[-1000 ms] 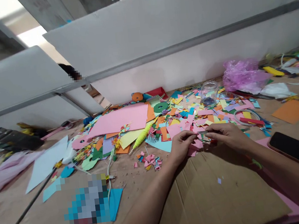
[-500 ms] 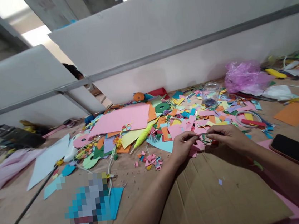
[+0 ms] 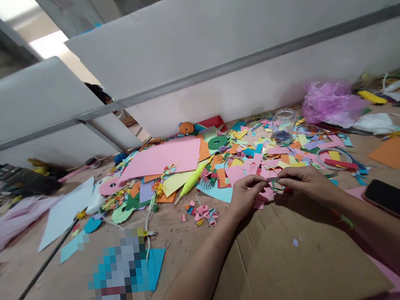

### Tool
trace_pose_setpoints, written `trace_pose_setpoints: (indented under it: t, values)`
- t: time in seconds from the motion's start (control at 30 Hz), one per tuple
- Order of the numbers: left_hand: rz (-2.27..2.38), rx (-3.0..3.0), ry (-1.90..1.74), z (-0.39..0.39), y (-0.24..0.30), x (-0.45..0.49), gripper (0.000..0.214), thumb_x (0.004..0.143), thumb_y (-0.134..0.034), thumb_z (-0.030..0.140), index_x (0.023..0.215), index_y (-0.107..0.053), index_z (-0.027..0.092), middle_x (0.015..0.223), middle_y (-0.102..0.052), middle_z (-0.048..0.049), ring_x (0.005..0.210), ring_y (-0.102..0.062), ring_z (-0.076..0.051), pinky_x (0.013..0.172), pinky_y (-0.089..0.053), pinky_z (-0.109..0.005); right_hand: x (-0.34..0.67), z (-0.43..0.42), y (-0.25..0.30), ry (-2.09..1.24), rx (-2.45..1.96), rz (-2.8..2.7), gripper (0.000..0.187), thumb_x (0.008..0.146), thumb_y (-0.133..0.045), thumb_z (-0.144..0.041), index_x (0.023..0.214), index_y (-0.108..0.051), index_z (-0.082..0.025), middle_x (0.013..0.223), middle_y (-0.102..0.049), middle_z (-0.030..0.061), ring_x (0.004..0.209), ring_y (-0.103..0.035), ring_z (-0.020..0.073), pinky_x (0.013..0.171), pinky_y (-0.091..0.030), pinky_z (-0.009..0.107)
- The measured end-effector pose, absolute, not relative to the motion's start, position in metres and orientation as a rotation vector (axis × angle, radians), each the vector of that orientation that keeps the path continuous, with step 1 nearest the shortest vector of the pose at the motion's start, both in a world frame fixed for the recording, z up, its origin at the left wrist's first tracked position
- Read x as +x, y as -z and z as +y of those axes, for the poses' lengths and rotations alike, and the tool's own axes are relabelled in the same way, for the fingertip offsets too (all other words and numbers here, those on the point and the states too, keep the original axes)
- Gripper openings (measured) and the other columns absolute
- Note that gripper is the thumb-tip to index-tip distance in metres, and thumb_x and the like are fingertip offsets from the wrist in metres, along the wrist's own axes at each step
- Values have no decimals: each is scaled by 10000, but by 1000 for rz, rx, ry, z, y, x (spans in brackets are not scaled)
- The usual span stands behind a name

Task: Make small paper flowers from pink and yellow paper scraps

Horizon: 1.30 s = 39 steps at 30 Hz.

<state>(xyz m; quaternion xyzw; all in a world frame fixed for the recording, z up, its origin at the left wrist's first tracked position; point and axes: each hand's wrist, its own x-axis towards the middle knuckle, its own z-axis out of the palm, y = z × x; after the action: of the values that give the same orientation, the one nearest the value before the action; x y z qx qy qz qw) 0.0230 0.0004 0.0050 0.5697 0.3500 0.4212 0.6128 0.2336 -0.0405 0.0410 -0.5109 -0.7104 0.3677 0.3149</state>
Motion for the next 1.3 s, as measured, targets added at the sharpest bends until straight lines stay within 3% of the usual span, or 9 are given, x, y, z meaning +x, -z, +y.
trace_pose_setpoints:
  t: [1.3]
  values:
    - [806,1349,-927,1,-1,23,306,731,-778,434,830,-759,145,788,-725,-62,747,-639,-155,691,-507,-274,232,-42,-39,-1025,-1325,-1856,321,947,-553,-487,907,-729,-221,794,-718,36,703,-671,203,652,-485,301]
